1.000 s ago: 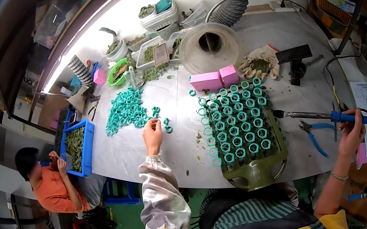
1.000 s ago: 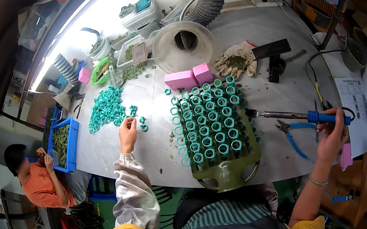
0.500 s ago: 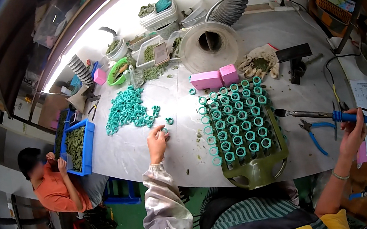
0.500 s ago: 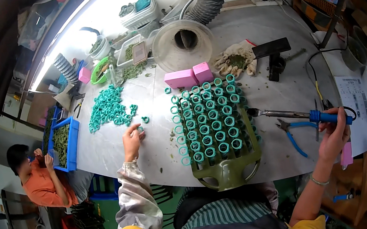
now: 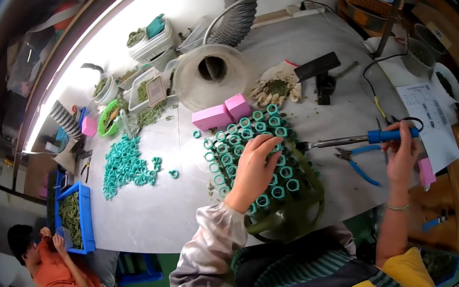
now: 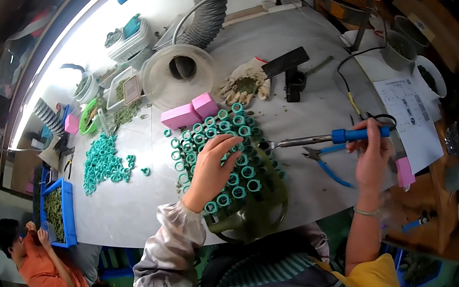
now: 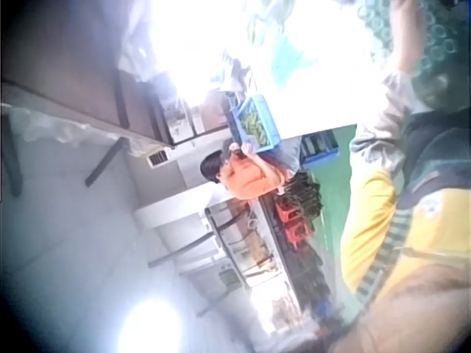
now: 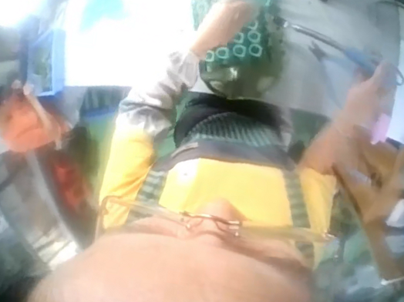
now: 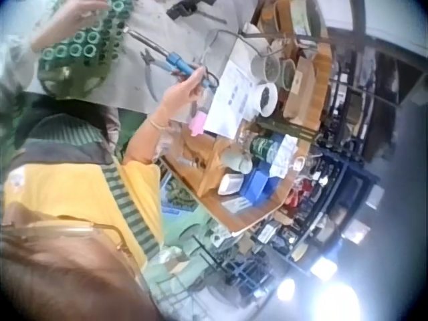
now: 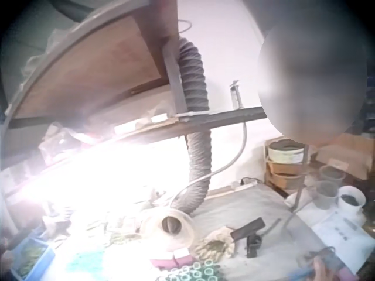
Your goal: The person fits plastic rings onto a holder by hand and melts them in place using a soldering iron.
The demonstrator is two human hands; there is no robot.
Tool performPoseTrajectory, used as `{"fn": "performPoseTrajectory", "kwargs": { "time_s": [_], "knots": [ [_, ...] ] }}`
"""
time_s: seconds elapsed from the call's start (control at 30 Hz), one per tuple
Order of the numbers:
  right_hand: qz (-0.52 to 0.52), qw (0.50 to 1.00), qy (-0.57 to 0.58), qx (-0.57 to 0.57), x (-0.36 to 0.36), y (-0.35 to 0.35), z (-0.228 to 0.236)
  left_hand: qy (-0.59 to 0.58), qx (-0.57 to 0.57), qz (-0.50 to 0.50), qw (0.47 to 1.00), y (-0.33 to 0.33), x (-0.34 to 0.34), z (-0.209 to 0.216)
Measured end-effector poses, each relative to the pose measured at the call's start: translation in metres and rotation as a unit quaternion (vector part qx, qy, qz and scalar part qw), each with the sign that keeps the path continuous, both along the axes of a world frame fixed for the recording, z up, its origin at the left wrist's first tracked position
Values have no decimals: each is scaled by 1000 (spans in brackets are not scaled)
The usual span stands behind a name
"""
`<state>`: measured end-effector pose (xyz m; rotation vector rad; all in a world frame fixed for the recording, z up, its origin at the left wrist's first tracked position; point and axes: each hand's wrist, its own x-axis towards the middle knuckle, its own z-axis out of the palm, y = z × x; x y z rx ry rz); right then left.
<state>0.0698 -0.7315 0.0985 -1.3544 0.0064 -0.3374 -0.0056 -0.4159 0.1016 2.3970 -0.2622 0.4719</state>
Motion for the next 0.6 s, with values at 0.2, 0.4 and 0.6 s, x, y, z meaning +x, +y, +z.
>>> {"fn": "performPoseTrajectory", "kwargs": {
  "time_s": [0.2,0.4,0.6],
  "knots": [
    [39,998,-11,45,6,11,-17,11,45,-27,999,-19,28,-20],
    [48,998,-13,31,7,14,-20,10,62,-18,998,-16,32,-26],
    [-23,999,-7,32,6,-13,-9,-20,-72,-40,996,-7,31,-16]
  ]
}}
